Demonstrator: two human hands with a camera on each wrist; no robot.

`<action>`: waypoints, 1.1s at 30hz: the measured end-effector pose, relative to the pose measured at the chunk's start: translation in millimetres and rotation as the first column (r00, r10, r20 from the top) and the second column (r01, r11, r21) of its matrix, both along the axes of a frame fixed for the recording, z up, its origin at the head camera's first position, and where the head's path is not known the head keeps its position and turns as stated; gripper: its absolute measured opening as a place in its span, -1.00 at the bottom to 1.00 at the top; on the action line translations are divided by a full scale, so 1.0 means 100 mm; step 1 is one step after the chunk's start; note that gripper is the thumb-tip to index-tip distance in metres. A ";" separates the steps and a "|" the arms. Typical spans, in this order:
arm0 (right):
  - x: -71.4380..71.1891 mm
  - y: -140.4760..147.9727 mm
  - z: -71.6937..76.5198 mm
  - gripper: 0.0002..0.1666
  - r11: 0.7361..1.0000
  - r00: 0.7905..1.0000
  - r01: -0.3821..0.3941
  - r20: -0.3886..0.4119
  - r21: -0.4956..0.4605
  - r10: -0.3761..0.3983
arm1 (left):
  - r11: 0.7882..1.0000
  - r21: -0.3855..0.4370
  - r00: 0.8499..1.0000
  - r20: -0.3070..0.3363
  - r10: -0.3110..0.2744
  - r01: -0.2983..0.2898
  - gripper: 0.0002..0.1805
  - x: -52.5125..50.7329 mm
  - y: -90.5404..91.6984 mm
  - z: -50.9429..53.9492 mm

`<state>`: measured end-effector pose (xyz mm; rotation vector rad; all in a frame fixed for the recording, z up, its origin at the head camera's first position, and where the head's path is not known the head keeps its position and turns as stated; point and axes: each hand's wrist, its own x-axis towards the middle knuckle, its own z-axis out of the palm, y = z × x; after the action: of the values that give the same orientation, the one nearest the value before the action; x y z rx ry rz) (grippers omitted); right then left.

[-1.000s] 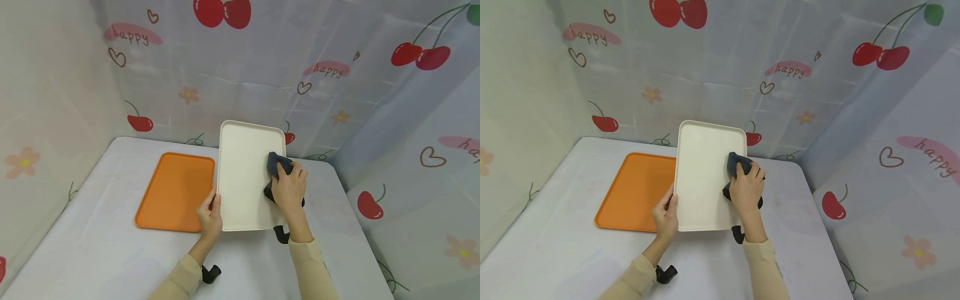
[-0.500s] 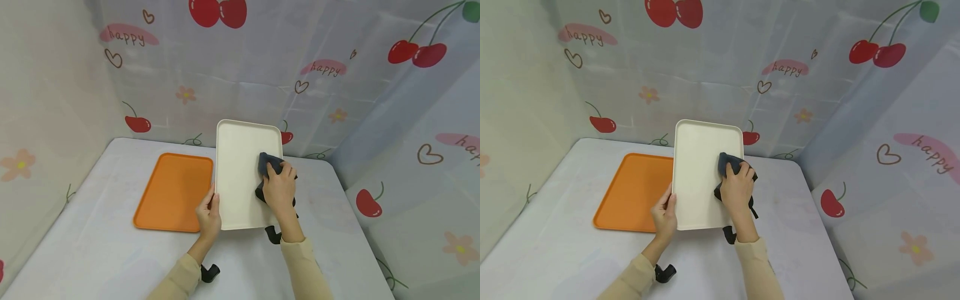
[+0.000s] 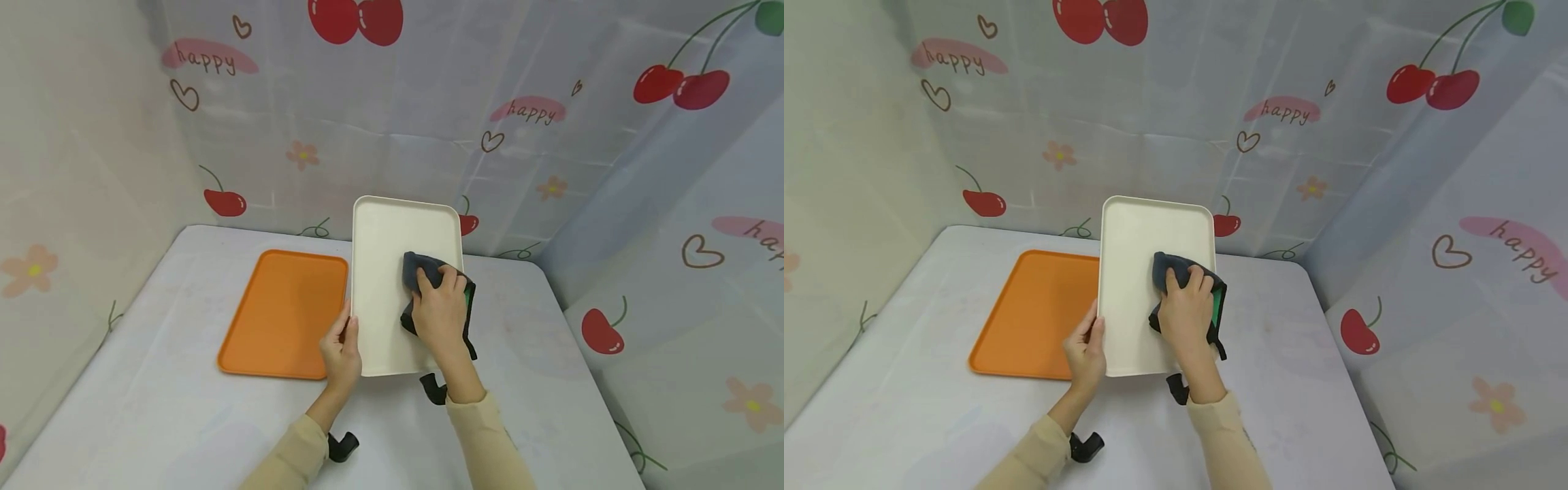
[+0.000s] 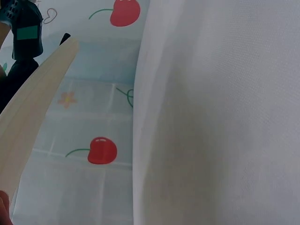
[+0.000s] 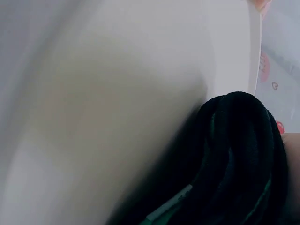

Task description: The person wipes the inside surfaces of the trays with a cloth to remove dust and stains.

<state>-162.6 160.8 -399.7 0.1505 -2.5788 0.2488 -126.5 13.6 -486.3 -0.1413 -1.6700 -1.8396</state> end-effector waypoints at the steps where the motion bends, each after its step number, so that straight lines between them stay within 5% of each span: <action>1: 0.01 -0.02 0.00 -0.52 1.000 1.000 -0.002 0.005 0.004 0.001 | 1.000 -0.002 1.000 0.000 0.003 -0.003 -0.62 0.00 0.00 0.00; 22: 0.14 -0.36 0.05 -0.55 0.994 0.997 -0.069 -0.041 0.085 0.072 | 1.000 -0.011 1.000 -0.001 0.000 0.000 -0.61 0.01 0.04 -0.03; 33: 0.20 -0.50 0.05 -0.56 0.983 0.990 -0.117 -0.065 0.145 0.127 | 1.000 -0.029 0.998 -0.063 -0.010 0.008 -0.62 0.00 0.07 -0.02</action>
<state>-142.1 110.9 -394.7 0.3635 -2.5163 0.1037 -126.2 20.4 -488.2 -0.2174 -1.6554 -1.7995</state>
